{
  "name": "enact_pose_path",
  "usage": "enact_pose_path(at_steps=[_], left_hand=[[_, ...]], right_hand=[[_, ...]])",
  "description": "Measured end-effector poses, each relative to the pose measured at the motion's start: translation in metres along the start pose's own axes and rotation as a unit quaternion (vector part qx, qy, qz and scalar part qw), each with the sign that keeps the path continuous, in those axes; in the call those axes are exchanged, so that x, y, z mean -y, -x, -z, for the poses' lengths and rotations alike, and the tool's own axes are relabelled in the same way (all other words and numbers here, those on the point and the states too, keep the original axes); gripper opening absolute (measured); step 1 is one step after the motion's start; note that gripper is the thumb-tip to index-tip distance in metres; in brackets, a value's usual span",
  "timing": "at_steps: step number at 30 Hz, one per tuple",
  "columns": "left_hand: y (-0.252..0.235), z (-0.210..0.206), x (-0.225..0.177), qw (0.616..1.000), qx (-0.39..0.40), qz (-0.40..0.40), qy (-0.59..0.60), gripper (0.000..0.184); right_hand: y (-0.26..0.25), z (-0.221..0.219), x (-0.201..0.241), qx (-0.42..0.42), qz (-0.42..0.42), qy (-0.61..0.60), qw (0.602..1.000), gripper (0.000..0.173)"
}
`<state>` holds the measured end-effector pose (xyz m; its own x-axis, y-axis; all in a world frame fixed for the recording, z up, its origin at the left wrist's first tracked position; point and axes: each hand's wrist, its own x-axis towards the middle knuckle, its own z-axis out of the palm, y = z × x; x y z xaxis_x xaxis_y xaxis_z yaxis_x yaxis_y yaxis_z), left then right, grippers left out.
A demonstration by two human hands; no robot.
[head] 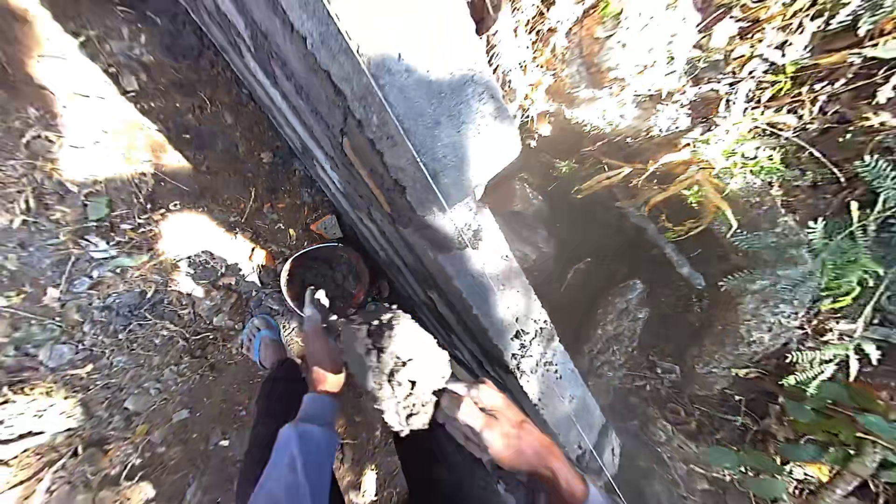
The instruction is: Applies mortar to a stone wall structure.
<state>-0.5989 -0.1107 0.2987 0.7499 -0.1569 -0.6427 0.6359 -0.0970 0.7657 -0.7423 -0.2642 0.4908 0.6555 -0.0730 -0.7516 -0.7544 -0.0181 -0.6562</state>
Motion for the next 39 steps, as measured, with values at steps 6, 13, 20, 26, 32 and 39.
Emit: enact_pose_path(at_steps=[6, 13, 20, 26, 32, 39], left_hand=[[0.048, -0.143, -0.038, 0.995, 0.059, -0.048, 0.072, 0.064], [0.062, -0.207, -0.049, 0.996, 0.016, -0.064, 0.064, 0.059], [0.060, -0.214, -0.037, 0.993, -0.001, -0.064, 0.100, 0.063], [0.063, -0.217, -0.038, 0.995, -0.006, -0.094, -0.026, 0.063], [0.065, -0.223, -0.034, 0.989, -0.011, -0.114, -0.094, 0.060], [0.057, -0.210, -0.037, 0.995, -0.017, -0.083, 0.059, 0.067]], right_hand=[[0.084, 0.081, 0.015, -0.207, 0.091, 0.058, 0.972, 0.040], [-0.022, 0.104, -0.032, -0.404, 0.003, 0.386, 0.829, 0.046], [-0.008, 0.184, -0.023, -0.278, -0.025, 0.045, 0.959, 0.036], [-0.053, 0.212, 0.034, -0.016, -0.099, 0.353, 0.930, 0.035], [-0.048, 0.185, 0.036, 0.034, -0.163, 0.502, 0.849, 0.047], [-0.016, 0.185, 0.064, -0.042, -0.127, 0.573, 0.809, 0.044]])
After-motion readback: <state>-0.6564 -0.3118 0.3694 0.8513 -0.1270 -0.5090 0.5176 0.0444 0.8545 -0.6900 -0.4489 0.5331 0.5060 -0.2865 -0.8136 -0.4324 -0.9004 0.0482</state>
